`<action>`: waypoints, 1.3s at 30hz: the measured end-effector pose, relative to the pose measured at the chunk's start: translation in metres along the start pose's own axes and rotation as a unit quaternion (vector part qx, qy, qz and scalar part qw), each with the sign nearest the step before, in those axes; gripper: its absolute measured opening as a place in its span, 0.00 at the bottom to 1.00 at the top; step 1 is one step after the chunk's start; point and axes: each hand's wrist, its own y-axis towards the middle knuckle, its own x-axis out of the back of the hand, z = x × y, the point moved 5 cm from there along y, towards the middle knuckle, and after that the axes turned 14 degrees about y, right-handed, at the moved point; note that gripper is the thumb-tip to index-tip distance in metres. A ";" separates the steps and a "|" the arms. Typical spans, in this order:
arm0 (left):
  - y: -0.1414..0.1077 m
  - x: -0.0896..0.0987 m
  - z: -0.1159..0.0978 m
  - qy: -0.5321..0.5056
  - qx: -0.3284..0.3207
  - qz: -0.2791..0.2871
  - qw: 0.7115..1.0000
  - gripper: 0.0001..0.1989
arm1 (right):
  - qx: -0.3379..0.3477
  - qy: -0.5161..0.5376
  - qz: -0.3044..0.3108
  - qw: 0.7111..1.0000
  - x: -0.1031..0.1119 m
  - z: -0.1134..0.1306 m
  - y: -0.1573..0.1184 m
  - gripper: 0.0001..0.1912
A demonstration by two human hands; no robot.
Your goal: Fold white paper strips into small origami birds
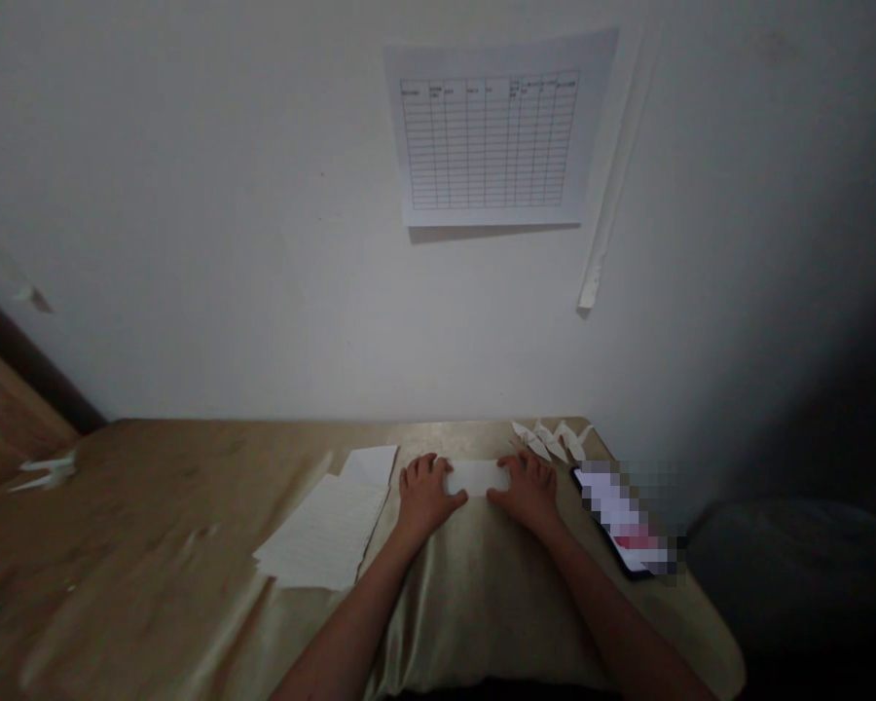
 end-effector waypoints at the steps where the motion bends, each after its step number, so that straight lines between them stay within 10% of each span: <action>1: 0.000 0.001 0.002 -0.003 -0.005 0.006 1.000 0.25 | -0.002 0.003 0.004 1.000 0.002 -0.001 0.000 0.32; 39: 0.025 -0.013 0.044 -0.020 -0.184 0.005 0.983 0.19 | 0.023 0.011 0.077 0.997 0.021 -0.028 0.006 0.35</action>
